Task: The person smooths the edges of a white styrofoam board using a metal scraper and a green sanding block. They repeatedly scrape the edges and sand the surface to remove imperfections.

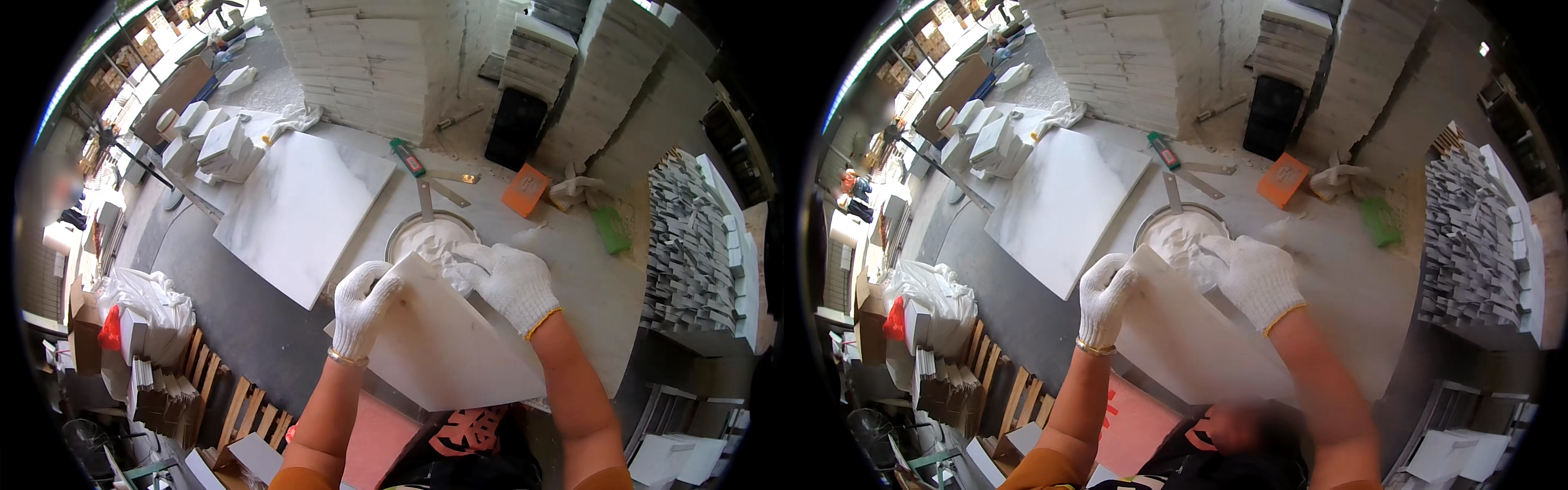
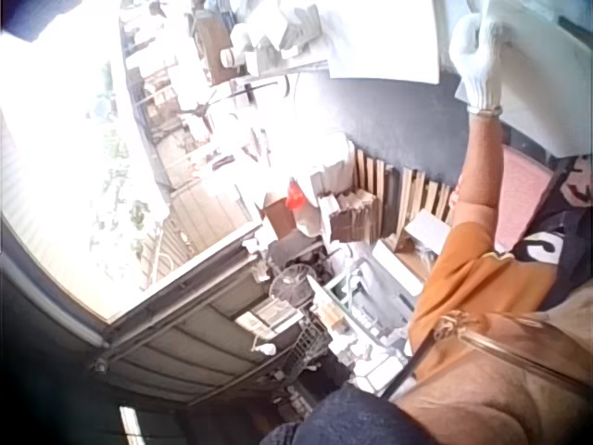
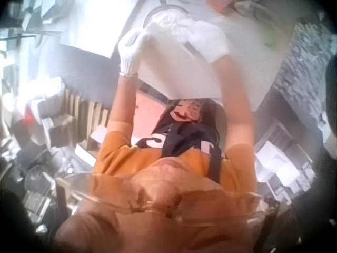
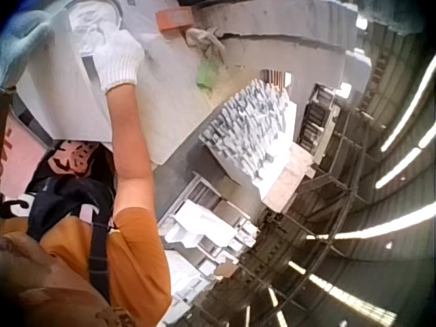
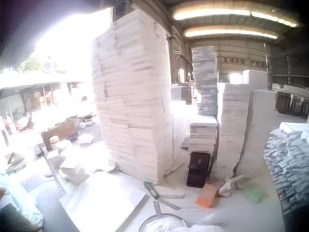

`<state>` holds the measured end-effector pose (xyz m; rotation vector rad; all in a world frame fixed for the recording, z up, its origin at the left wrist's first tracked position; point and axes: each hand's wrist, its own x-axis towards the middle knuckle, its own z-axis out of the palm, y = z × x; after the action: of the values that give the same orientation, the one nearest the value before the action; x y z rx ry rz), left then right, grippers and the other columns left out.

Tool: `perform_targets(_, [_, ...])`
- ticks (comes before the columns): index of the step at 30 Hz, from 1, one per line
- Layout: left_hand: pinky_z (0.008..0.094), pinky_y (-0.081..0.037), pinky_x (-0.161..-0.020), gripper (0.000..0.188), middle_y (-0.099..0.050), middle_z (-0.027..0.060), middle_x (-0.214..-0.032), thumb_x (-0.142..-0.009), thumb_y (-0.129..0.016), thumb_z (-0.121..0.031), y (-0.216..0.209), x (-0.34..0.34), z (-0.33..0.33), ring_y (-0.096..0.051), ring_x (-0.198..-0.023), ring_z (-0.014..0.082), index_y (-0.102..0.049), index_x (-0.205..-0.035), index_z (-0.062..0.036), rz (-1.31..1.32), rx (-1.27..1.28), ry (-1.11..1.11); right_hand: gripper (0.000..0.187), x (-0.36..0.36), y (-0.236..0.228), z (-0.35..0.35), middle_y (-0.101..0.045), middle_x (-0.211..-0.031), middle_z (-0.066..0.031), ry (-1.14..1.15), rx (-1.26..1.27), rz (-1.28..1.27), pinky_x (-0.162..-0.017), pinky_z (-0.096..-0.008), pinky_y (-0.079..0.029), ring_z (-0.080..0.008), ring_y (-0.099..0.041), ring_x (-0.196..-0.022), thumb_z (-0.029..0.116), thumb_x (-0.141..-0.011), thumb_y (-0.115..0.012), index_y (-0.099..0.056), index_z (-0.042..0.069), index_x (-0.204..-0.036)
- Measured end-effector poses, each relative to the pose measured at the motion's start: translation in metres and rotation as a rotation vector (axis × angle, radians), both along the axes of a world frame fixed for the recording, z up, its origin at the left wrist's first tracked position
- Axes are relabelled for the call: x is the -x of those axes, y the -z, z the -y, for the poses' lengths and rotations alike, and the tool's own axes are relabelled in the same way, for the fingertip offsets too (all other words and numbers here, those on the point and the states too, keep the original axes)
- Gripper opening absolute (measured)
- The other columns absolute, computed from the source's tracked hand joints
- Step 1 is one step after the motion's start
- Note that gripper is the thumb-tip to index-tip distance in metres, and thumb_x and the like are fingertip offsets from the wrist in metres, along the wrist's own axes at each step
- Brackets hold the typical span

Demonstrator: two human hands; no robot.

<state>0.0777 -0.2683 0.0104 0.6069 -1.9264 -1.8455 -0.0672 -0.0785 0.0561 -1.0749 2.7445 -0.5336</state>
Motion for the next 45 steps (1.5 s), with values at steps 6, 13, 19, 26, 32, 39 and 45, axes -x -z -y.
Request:
perform_targets(6, [0.0273, -0.05, -0.076, 0.017, -0.069, 0.0077, -0.089, -0.088, -0.069, -0.01, -0.002, -0.001, -0.001, -0.061, -0.081, 0.0126, -0.07, -0.091, 0.0063, -0.018, 0.064, -0.012, 0.024, -0.003, -0.018, -0.052, -0.07, -0.086, -0.0102, 0.281, 0.344, 0.162, -0.07, -0.0391, -0.054, -0.0274, -0.067, -0.075, 0.034, -0.093, -0.069, -0.07, 0.012, -0.104])
perform_targets(13, [0.0271, -0.049, -0.075, 0.018, -0.069, 0.0068, -0.087, -0.089, -0.069, -0.011, -0.004, 0.005, -0.003, -0.061, -0.08, 0.0119, -0.07, -0.092, 0.0059, -0.001, 0.052, 0.0, 0.035, 0.053, 0.044, -0.088, -0.071, -0.107, -0.009, 0.47, 0.543, 0.288, -0.082, -0.0347, -0.055, -0.0232, -0.068, -0.093, 0.027, -0.085, -0.077, -0.069, 0.008, -0.113])
perform_targets(19, [0.0278, -0.051, -0.073, 0.019, -0.07, 0.0063, -0.085, -0.089, -0.069, -0.014, -0.003, 0.002, 0.002, -0.062, -0.078, 0.0117, -0.072, -0.092, 0.0041, 0.01, 0.051, -0.004, 0.039, 0.058, 0.051, -0.066, -0.067, -0.119, -0.0068, 0.322, 0.42, 0.3, -0.09, -0.0333, -0.052, -0.019, -0.065, -0.103, 0.02, -0.081, -0.079, -0.068, 0.008, -0.116])
perform_targets(26, [0.0273, -0.051, -0.071, 0.022, -0.069, 0.0058, -0.082, -0.09, -0.07, -0.019, 0.0, -0.001, 0.004, -0.062, -0.076, 0.0105, -0.072, -0.094, 0.0025, 0.012, 0.093, 0.024, 0.029, 0.032, 0.007, -0.042, -0.07, -0.102, -0.0047, 0.225, 0.654, 0.461, -0.085, -0.0278, -0.051, -0.0094, -0.064, -0.094, 0.014, -0.084, -0.078, -0.068, 0.004, -0.109])
perform_targets(32, [0.0266, -0.049, -0.072, 0.021, -0.067, 0.0047, -0.083, -0.09, -0.069, -0.018, -0.003, 0.0, 0.004, -0.061, -0.078, 0.0104, -0.072, -0.094, 0.0032, -0.004, 0.154, 0.036, 0.034, 0.013, -0.031, -0.028, -0.071, -0.106, -0.0069, 0.039, 0.767, 0.712, -0.082, -0.0271, -0.053, -0.0119, -0.066, -0.095, 0.009, -0.084, -0.078, -0.069, 0.0, -0.115])
perform_targets(39, [0.0269, -0.049, -0.073, 0.021, -0.067, 0.0051, -0.084, -0.09, -0.07, -0.017, -0.004, 0.001, 0.004, -0.06, -0.079, 0.0109, -0.071, -0.095, 0.0028, 0.022, 0.145, 0.054, 0.031, 0.005, -0.061, -0.014, -0.072, -0.106, -0.008, -0.066, 0.611, 0.48, -0.08, -0.027, -0.053, -0.0122, -0.066, -0.096, 0.011, -0.083, -0.079, -0.073, -0.001, -0.112])
perform_targets(45, [0.0269, -0.049, -0.073, 0.019, -0.067, 0.005, -0.084, -0.09, -0.071, -0.015, -0.002, 0.001, 0.004, -0.06, -0.078, 0.0104, -0.071, -0.094, 0.0035, -0.023, 0.136, 0.044, 0.029, 0.001, -0.07, -0.005, -0.07, -0.098, -0.0057, -0.101, 0.557, 0.383, -0.077, -0.0283, -0.052, -0.0136, -0.066, -0.089, 0.014, -0.082, -0.08, -0.076, 0.003, -0.108])
